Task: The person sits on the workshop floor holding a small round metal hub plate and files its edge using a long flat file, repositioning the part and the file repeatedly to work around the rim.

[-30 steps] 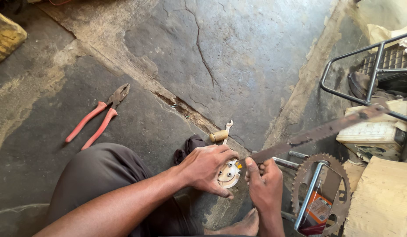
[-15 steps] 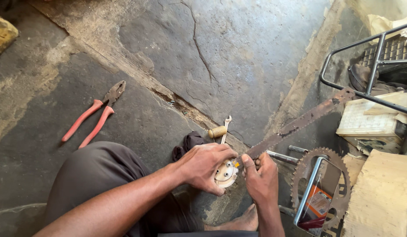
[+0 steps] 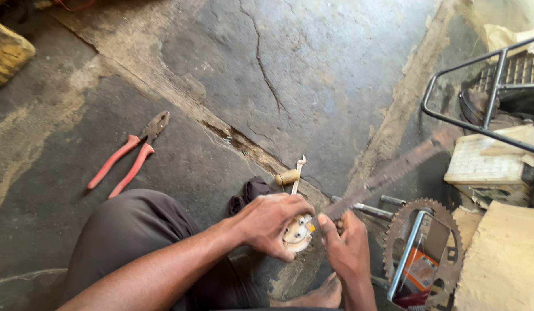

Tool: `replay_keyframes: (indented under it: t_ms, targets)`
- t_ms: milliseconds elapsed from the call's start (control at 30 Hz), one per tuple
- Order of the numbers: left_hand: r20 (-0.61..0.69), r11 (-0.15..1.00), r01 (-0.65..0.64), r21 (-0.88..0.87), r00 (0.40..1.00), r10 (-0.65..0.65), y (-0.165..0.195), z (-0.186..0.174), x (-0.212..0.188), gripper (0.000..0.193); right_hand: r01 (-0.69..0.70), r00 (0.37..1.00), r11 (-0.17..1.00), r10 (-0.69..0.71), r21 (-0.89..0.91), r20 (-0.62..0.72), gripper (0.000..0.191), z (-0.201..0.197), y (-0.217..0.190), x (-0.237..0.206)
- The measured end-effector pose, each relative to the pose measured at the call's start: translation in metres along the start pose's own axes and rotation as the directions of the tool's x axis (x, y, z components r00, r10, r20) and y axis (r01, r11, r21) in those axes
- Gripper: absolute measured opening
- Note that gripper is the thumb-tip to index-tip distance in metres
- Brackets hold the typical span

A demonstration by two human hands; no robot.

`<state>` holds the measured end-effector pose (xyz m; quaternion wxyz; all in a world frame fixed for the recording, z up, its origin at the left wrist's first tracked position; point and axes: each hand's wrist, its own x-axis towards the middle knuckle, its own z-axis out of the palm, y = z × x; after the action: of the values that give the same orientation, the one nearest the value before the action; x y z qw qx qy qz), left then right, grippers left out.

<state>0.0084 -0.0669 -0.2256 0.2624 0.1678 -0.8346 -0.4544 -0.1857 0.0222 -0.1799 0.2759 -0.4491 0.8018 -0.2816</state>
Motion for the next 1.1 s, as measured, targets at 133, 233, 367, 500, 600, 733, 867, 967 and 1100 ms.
replay_keyframes:
  t_ms: [133, 233, 367, 500, 600, 733, 867, 967, 1100]
  targets:
    - [0.02, 1.0, 0.01, 0.019, 1.0, -0.011, 0.001, 0.002, 0.0, 0.086, 0.031, 0.997, 1.0, -0.031, -0.001, -0.075, 0.019, 0.003, 0.002, -0.001]
    - [0.027, 1.0, 0.01, 0.019, 1.0, -0.011, 0.001, 0.001, -0.001, 0.085, 0.032, 0.998, 0.999, -0.032, 0.01, -0.062, 0.021, 0.003, 0.005, -0.001]
    - [0.013, 1.0, -0.001, -0.007, 1.0, 0.001, 0.001, -0.001, -0.001, 0.084, -0.029, 0.999, 0.992, 0.027, 0.123, 0.022, 0.017, 0.003, 0.007, -0.002]
    - [0.032, 0.999, 0.039, -0.023, 0.999, -0.038, 0.002, -0.002, -0.002, 0.084, -0.072, 0.994, 0.996, 0.076, 0.058, -0.072, 0.023, 0.003, 0.006, -0.002]
    - [-0.011, 1.0, -0.006, -0.023, 1.0, 0.005, 0.001, -0.003, -0.001, 0.084, -0.026, 1.0, 0.997, 0.025, 0.077, 0.019, 0.012, 0.002, 0.003, -0.003]
    - [0.013, 0.999, 0.016, -0.036, 1.0, -0.016, -0.001, 0.001, -0.001, 0.082, -0.027, 0.999, 0.998, 0.028, 0.058, -0.017, 0.018, 0.001, 0.001, -0.005]
    - [0.009, 0.999, 0.028, -0.03, 1.0, -0.027, 0.0, 0.005, -0.003, 0.083, 0.0, 0.997, 1.0, 0.0, -0.008, -0.075, 0.019, 0.0, 0.002, -0.006]
    - [0.019, 1.0, 0.025, -0.018, 1.0, -0.024, 0.001, 0.005, -0.001, 0.085, -0.043, 0.999, 0.999, 0.044, 0.031, -0.007, 0.012, -0.005, 0.005, -0.007]
    - [0.001, 1.0, 0.024, -0.015, 1.0, -0.024, 0.0, 0.004, 0.001, 0.087, -0.08, 0.997, 0.964, 0.075, 0.252, 0.03, 0.015, -0.01, 0.009, -0.01]
